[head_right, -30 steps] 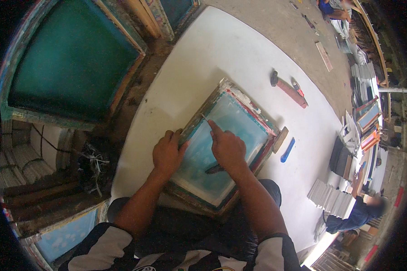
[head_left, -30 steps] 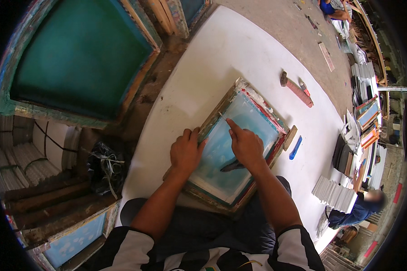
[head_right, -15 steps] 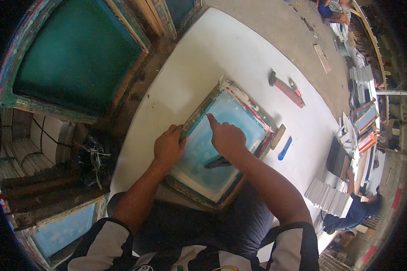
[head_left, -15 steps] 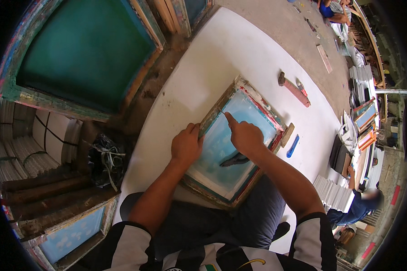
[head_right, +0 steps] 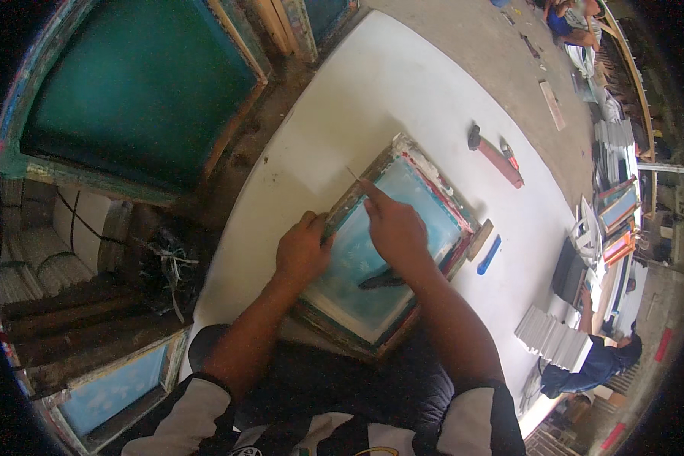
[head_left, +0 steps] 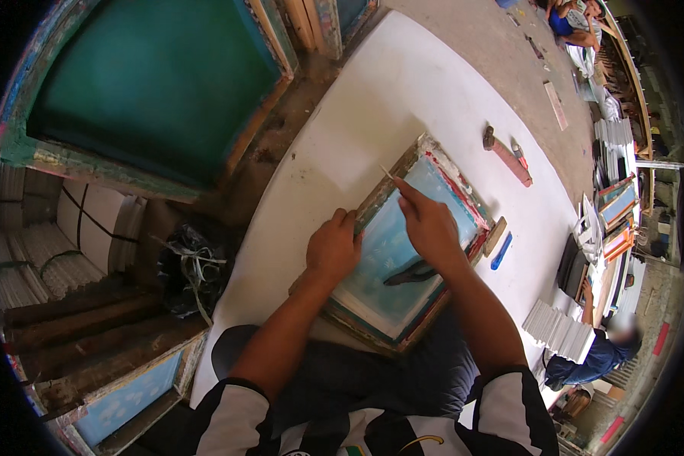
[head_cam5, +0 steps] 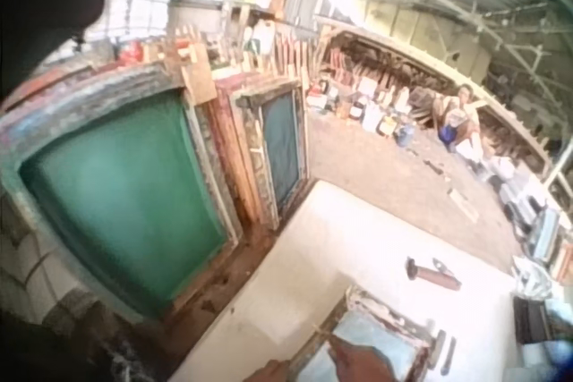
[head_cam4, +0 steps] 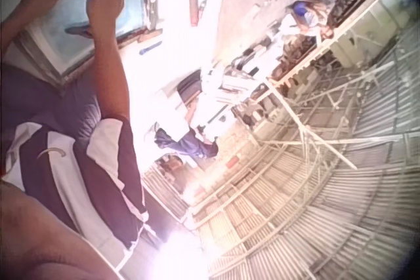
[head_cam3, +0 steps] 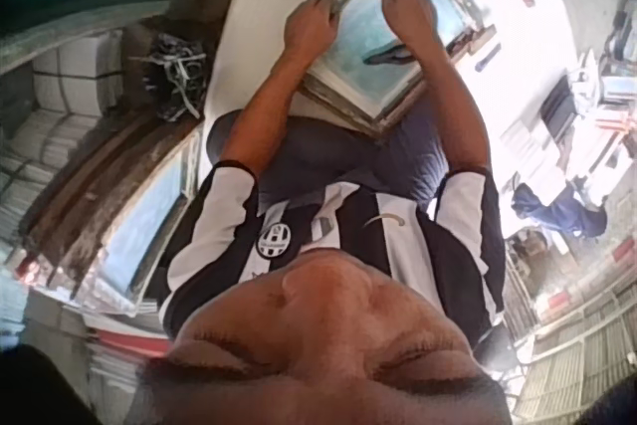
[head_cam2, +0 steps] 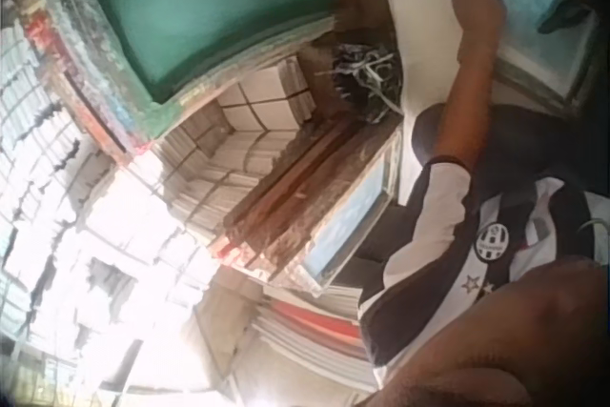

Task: The person sits on the floor and cleans the edges of a screen printing frame using a blue scraper and a red screwdriver. They scrape off dried paint or residue from the wooden frame and mesh, occasionally picking up debris and discarding it. The person works on multiple frames, moving them aside after cleaning.

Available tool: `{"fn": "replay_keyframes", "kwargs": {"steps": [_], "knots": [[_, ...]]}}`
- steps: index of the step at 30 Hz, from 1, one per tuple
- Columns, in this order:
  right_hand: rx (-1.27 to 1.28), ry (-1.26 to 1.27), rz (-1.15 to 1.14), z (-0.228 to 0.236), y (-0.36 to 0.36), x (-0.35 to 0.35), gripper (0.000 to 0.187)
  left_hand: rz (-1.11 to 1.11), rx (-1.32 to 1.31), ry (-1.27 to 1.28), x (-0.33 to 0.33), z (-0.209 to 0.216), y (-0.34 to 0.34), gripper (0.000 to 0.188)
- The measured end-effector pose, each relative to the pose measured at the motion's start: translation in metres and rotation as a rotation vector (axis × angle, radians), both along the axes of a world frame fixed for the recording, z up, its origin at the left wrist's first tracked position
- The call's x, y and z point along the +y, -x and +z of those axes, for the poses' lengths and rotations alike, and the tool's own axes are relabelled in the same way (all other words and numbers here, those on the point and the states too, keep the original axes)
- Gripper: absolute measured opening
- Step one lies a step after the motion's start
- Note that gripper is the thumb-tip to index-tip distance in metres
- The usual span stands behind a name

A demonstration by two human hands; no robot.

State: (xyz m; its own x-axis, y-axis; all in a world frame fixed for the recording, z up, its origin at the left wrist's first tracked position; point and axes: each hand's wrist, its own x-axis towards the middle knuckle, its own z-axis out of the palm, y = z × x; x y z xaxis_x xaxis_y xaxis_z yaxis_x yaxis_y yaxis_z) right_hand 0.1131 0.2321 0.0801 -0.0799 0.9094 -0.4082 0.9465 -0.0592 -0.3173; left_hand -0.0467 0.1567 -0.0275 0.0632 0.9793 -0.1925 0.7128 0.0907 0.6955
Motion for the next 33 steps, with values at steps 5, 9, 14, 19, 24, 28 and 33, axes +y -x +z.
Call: {"fn": "replay_keyframes", "kwargs": {"steps": [5, 9, 14, 19, 24, 28, 33], "knots": [[0.073, -0.05, -0.06, -0.011, -0.035, -0.027, 0.041, -0.002, 0.008, -0.002, 0.003, -0.001, -0.005, 0.046], [0.016, 0.007, -0.079, -0.02, -0.031, -0.034, 0.04, 0.008, -0.032, 0.036, 0.005, 0.009, -0.002, 0.051], [0.024, -0.059, -0.022, -0.026, -0.035, -0.033, 0.039, 0.016, -0.033, 0.07, 0.006, 0.004, -0.001, 0.054], [-0.08, -0.067, 0.004, -0.021, -0.032, -0.029, 0.037, -0.006, -0.01, 0.07, 0.005, 0.003, 0.0, 0.055], [-0.029, -0.03, 0.009, -0.026, -0.036, -0.027, 0.039, -0.006, 0.033, 0.036, 0.005, 0.007, -0.003, 0.056], [-0.07, 0.017, 0.012, -0.02, -0.033, -0.026, 0.04, -0.005, -0.034, 0.126, 0.008, 0.008, 0.001, 0.058], [-0.061, -0.01, 0.027, -0.02, -0.036, -0.026, 0.04, -0.021, -0.058, 0.1, 0.009, 0.003, 0.003, 0.058]]}}
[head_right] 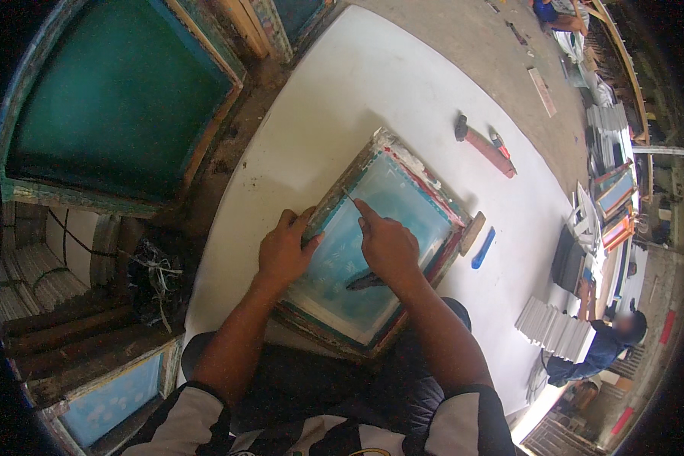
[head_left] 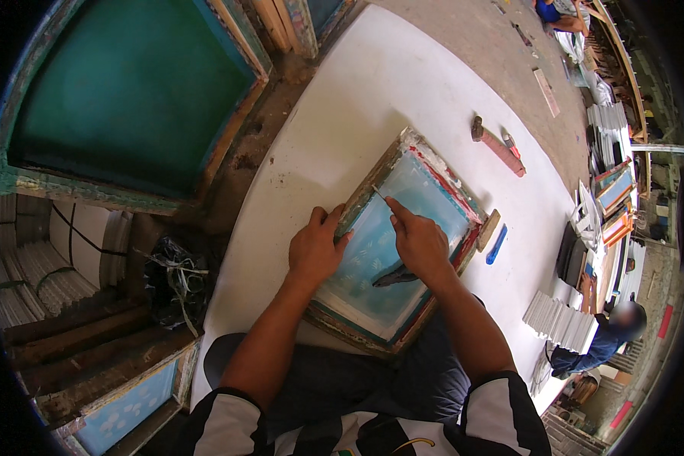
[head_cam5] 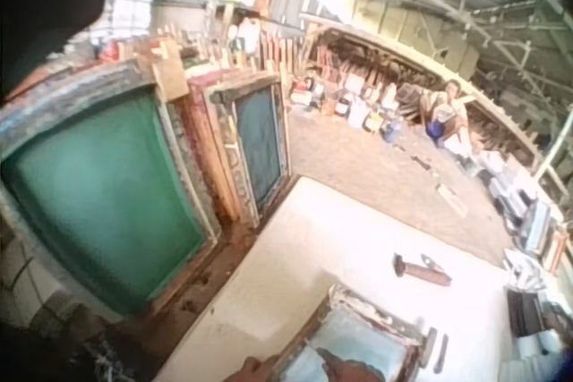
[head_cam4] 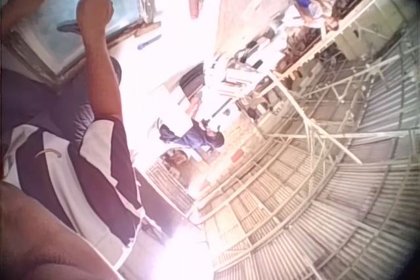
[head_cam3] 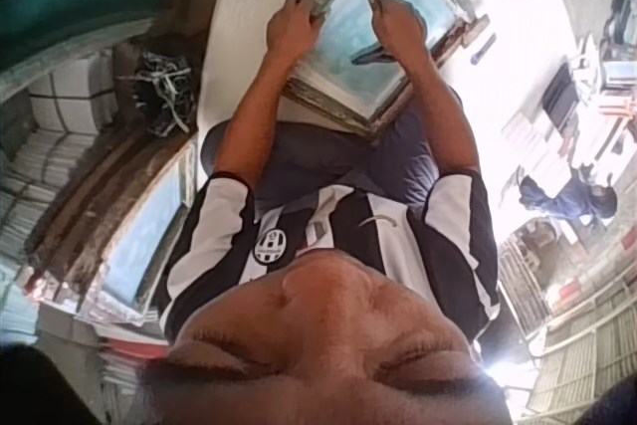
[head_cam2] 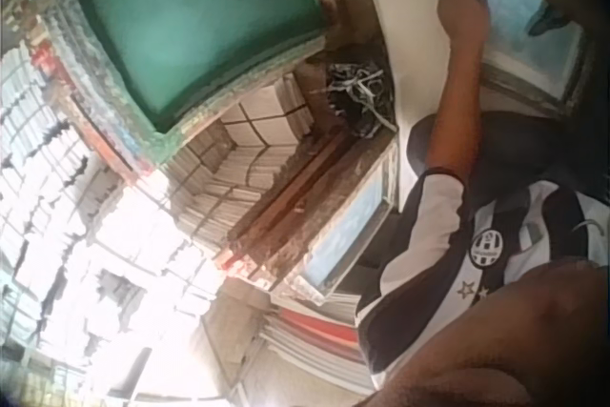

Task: The person sits on the floor and cleans the edges of a screen printing frame using a blue scraper and a red screwdriver. They scrape off dried paint or residue from the wooden frame and mesh, occasionally picking up debris and discarding it. The person works on multiple frames, moving them aside after cleaning.

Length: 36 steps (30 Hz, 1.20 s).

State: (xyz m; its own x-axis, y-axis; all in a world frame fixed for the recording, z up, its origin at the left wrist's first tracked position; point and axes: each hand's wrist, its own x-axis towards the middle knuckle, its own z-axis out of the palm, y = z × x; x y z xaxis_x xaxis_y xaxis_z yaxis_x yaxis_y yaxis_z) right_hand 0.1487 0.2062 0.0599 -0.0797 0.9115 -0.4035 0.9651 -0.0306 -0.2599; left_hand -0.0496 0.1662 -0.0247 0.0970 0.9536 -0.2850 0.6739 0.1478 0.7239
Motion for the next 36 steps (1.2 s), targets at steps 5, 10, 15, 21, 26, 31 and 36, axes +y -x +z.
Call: {"fn": "replay_keyframes", "kwargs": {"steps": [5, 10, 15, 21, 26, 31, 36], "knots": [[-0.002, -0.004, 0.011, -0.002, -0.001, 0.0, 0.039, -0.005, 0.018, -0.002, 0.001, 0.001, 0.001, 0.058], [-0.026, -0.02, 0.05, -0.003, -0.001, 0.001, 0.04, -0.003, 0.011, 0.038, 0.002, 0.004, 0.001, 0.059], [-0.273, 0.007, 0.173, 0.006, 0.014, 0.003, 0.053, -0.004, 0.03, -0.053, -0.002, -0.001, 0.0, 0.056], [-0.255, 0.106, 0.223, 0.006, 0.01, 0.017, 0.067, -0.022, -0.005, -0.104, -0.001, -0.004, 0.002, 0.055], [-0.194, 0.115, 0.194, 0.006, 0.007, 0.015, 0.058, -0.023, 0.017, -0.105, -0.002, -0.004, 0.0, 0.055], [-0.021, 0.101, 0.115, -0.005, -0.002, 0.012, 0.048, -0.013, 0.008, -0.101, -0.001, -0.005, 0.0, 0.053], [-0.044, 0.097, 0.132, -0.015, -0.004, 0.012, 0.046, -0.001, -0.008, -0.088, -0.003, -0.007, 0.001, 0.053]]}}
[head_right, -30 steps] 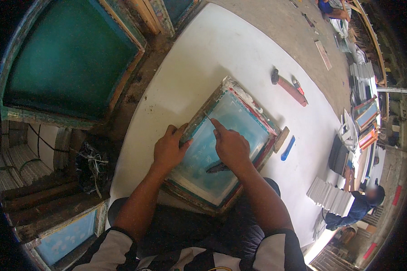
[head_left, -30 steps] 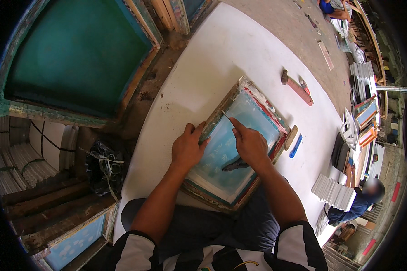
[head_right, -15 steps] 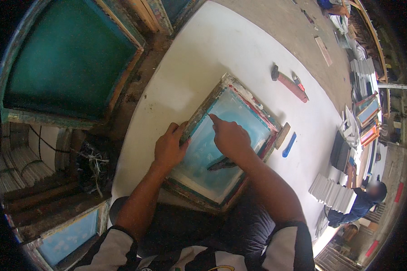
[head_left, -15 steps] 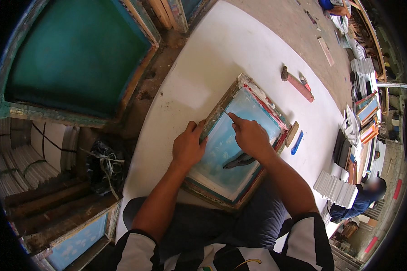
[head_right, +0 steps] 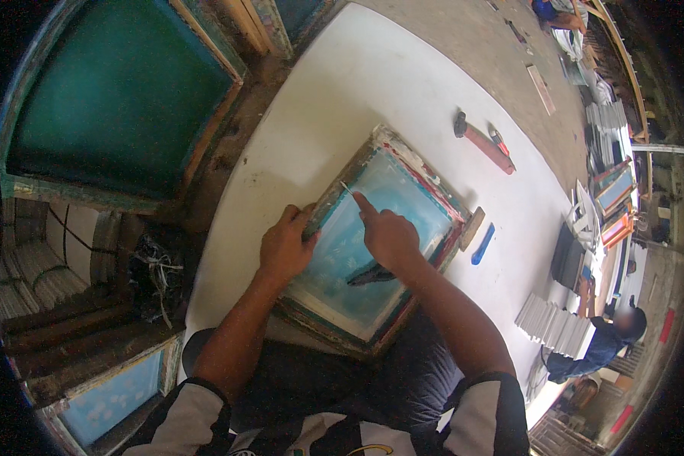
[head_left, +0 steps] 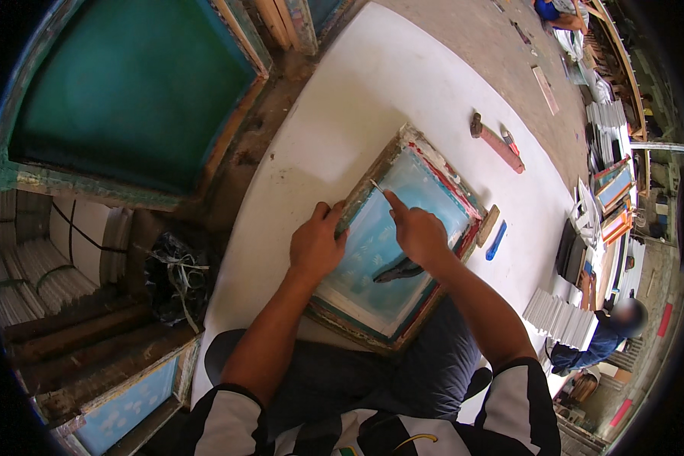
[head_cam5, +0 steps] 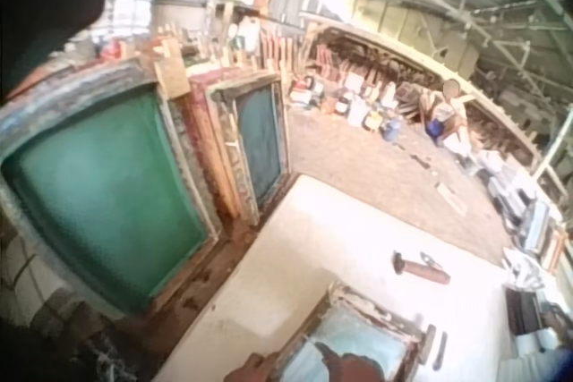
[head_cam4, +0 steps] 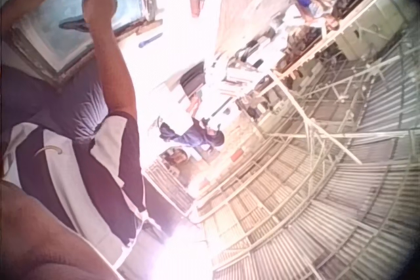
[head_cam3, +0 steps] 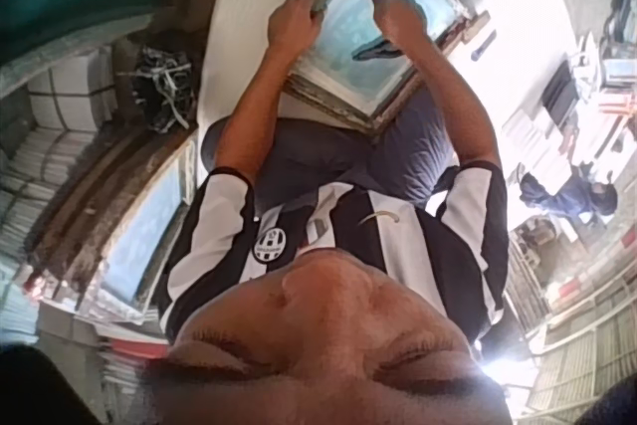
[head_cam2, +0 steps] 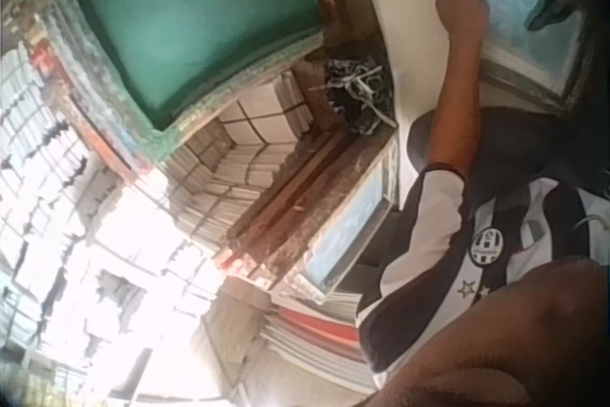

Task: The person sits on the floor and cleans the edges of a screen printing frame using a blue scraper and a red screwdriver. They scrape off dried paint or residue from the wooden frame and mesh, occasionally picking up debris and discarding it. The person works on multiple frames, moving them aside after cleaning.

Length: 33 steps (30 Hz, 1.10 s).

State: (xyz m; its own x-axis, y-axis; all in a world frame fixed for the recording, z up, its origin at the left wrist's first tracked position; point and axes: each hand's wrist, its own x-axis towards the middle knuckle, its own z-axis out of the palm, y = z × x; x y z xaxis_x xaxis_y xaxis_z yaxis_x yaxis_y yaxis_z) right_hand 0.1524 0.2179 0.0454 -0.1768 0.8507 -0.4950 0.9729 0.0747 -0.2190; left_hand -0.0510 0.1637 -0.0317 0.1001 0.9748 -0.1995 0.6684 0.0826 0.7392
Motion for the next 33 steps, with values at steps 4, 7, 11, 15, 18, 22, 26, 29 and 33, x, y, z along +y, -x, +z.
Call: {"fn": "replay_keyframes", "kwargs": {"steps": [4, 7, 11, 15, 18, 22, 26, 29, 33], "knots": [[0.364, -0.038, -0.207, -0.022, -0.015, -0.009, 0.044, 0.001, -0.014, 0.08, 0.004, 0.007, -0.002, 0.057], [0.419, 0.113, -0.261, -0.023, -0.025, 0.002, 0.044, -0.006, -0.015, 0.083, 0.005, 0.01, -0.003, 0.057], [0.084, -0.087, 0.009, -0.012, -0.002, -0.002, 0.047, 0.01, 0.008, 0.063, 0.0, 0.004, 0.002, 0.054], [0.862, 0.357, -0.6, -0.028, -0.035, 0.006, 0.057, -0.005, -0.01, -0.006, 0.001, 0.0, 0.001, 0.053], [1.074, 0.753, -0.932, -0.02, -0.039, 0.006, 0.061, 0.002, -0.027, 0.027, 0.002, 0.001, 0.0, 0.057], [0.718, 0.283, -0.478, -0.019, -0.029, -0.012, 0.055, 0.01, -0.022, 0.02, 0.002, 0.001, 0.0, 0.057], [0.541, -0.044, -0.378, -0.019, -0.02, -0.025, 0.041, 0.012, -0.025, 0.024, 0.002, 0.002, 0.001, 0.057], [0.458, -0.245, -0.21, -0.023, -0.02, -0.031, 0.033, 0.007, -0.031, 0.051, 0.003, 0.006, 0.0, 0.058], [0.313, -0.217, -0.202, -0.01, -0.008, -0.032, 0.033, 0.011, -0.007, 0.091, 0.003, 0.01, 0.0, 0.058]]}}
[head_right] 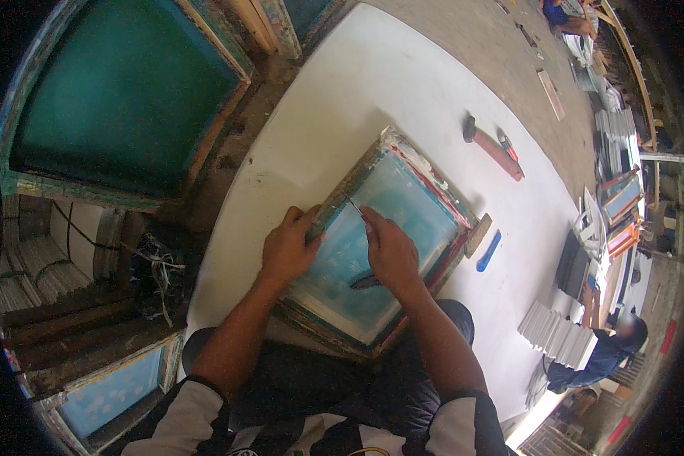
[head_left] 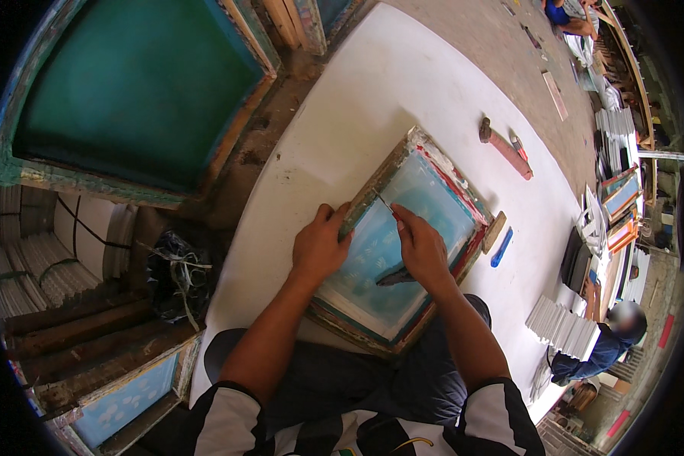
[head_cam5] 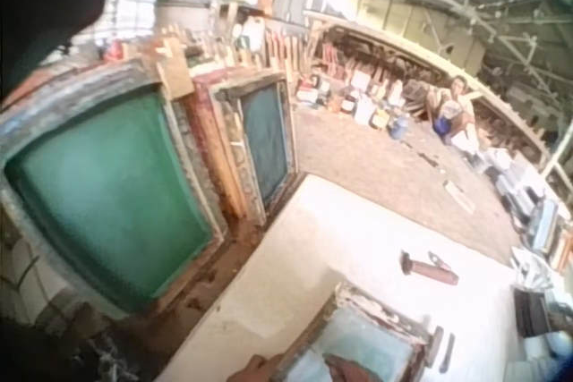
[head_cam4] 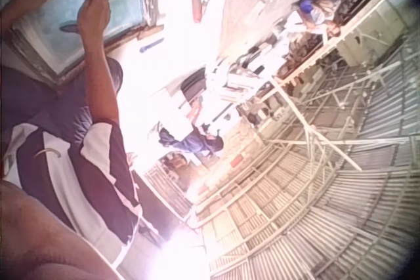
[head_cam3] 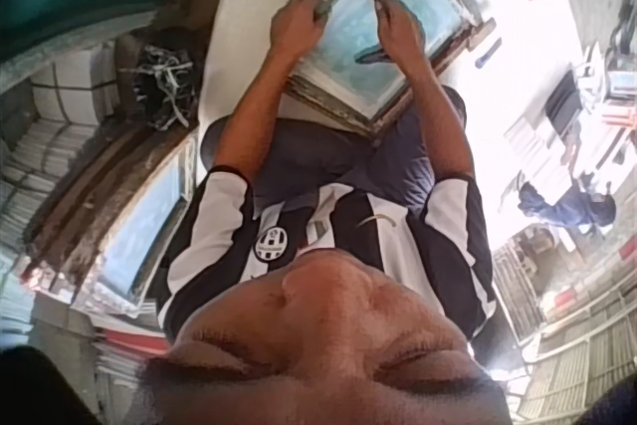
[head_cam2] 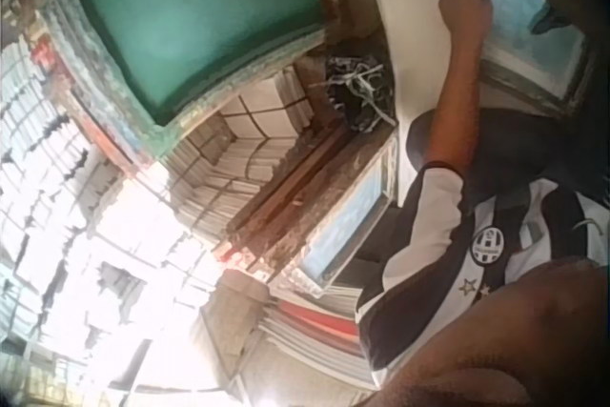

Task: The person sits on the floor and cleans the edges of a screen printing frame using a blue scraper and a red screwdriver. They scrape off dried paint or residue from the wooden frame and mesh, occasionally picking up debris and discarding it. The person works on multiple frames, moving them aside after cleaning.

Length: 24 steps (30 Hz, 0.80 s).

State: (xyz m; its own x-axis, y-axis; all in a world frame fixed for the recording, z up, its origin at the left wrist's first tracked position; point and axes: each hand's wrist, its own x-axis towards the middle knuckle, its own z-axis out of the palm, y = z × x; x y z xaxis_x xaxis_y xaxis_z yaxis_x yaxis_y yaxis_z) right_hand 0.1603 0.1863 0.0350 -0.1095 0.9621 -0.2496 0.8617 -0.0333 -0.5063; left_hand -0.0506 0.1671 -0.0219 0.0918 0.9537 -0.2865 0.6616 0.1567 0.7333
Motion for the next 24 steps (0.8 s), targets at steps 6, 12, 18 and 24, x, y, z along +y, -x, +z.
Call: {"fn": "replay_keyframes", "kwargs": {"steps": [6, 12, 18, 24], "knots": [[-0.028, 0.063, 0.013, 0.004, 0.006, 0.003, 0.038, -0.001, -0.007, 0.012, 0.0, -0.001, 0.0, 0.058], [-0.279, 0.191, 0.028, 0.037, 0.037, 0.009, 0.042, 0.007, -0.007, -0.007, -0.001, -0.003, 0.0, 0.057], [-0.248, 0.14, 0.03, 0.027, 0.032, 0.004, 0.041, 0.003, -0.028, -0.006, -0.001, -0.005, 0.0, 0.055], [-0.221, 0.128, 0.02, 0.026, 0.032, 0.002, 0.041, -0.022, 0.017, 0.003, 0.0, -0.003, 0.001, 0.056]]}}
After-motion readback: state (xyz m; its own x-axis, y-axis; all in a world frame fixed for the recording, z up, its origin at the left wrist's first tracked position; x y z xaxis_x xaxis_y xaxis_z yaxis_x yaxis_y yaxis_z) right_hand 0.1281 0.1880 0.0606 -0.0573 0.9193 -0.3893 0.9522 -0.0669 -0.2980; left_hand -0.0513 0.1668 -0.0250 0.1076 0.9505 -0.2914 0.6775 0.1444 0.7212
